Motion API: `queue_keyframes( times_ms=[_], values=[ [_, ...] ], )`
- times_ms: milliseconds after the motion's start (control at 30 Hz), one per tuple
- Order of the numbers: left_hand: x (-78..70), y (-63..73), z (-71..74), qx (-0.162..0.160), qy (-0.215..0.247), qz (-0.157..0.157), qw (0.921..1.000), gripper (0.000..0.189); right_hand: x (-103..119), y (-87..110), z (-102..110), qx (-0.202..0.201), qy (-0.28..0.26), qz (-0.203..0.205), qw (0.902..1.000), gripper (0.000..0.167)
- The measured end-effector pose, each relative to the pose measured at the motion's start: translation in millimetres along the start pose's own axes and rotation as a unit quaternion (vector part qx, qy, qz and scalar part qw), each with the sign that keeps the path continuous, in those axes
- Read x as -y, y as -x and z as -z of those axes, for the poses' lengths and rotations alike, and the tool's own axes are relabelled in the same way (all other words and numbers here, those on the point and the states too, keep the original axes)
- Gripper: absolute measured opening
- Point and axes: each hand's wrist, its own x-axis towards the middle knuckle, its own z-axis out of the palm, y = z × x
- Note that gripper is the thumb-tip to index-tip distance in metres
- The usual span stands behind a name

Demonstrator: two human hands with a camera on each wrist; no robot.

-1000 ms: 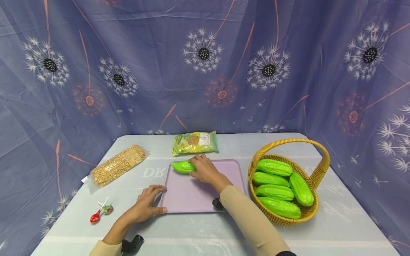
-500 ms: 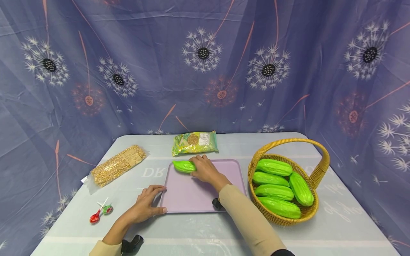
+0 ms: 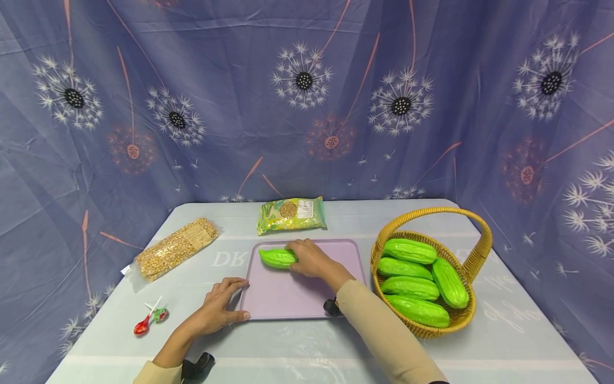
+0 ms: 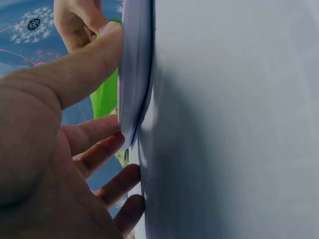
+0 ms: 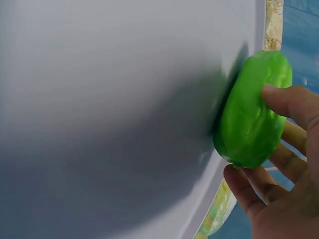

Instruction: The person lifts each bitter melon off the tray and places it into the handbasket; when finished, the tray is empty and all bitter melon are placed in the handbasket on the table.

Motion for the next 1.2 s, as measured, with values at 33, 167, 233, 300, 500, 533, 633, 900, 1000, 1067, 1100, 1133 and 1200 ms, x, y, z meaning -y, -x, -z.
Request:
queue_keyframes(
  times_ms=[33, 167, 233, 300, 500, 533, 633, 900, 1000, 1067, 1100, 1133, 1200],
  values=[
    [0.1, 0.0, -0.1, 0.000, -0.001, 0.000, 1.0000, 0.069, 0, 1.8, 1, 0.005, -0.002, -0.002, 1.0000, 0.050],
    [-0.1, -0.1, 0.0, -0.001, -0.004, 0.000, 1.0000, 0.069, 1, 10.3, 4, 0.019, -0.014, -0.006, 0.9997, 0.050],
    [-0.4, 0.0, 0.0, -0.001, -0.004, 0.000, 1.0000, 0.069, 2, 15.1, 6, 0.025, -0.021, -0.011, 0.9994, 0.050],
    [-0.5, 0.0, 0.0, -0.001, -0.003, 0.001, 1.0000, 0.069, 2, 19.9, 7, 0.029, -0.024, -0.013, 0.9992, 0.049],
    [-0.5, 0.0, -0.3, -0.001, -0.005, 0.003, 1.0000, 0.069, 2, 36.1, 9, 0.042, -0.027, -0.008, 0.9987, 0.048],
    [-0.4, 0.0, -0.4, -0.001, -0.005, 0.003, 1.0000, 0.069, 2, 39.1, 10, 0.043, -0.026, -0.006, 0.9987, 0.048],
    [-0.3, 0.1, -0.4, -0.001, -0.006, 0.003, 1.0000, 0.069, 2, 47.7, 11, 0.041, -0.022, 0.005, 0.9989, 0.047],
    [-0.9, 0.7, 0.3, 0.001, -0.006, 0.004, 1.0000, 0.069, -1, 73.6, 9, 0.014, -0.005, 0.030, 0.9994, 0.046],
    [-1.1, 1.0, 0.7, 0.000, -0.005, 0.002, 1.0000, 0.070, -3, 82.9, 8, -0.003, 0.001, 0.042, 0.9991, 0.043],
    [-0.9, 0.8, 0.8, 0.000, -0.006, 0.001, 1.0000, 0.070, -4, 88.5, 7, -0.014, 0.006, 0.048, 0.9987, 0.041],
    [-0.7, 0.8, 0.8, -0.001, -0.005, 0.001, 1.0000, 0.070, -4, 90.8, 7, -0.018, 0.006, 0.047, 0.9987, 0.040],
    [-0.4, 0.6, 0.8, -0.001, -0.006, 0.000, 1.0000, 0.070, -4, 92.9, 7, -0.023, 0.007, 0.050, 0.9985, 0.039],
    [0.2, 0.3, 0.6, -0.003, -0.007, -0.001, 1.0000, 0.069, -5, 96.3, 6, -0.032, 0.009, 0.053, 0.9981, 0.038]
  ],
)
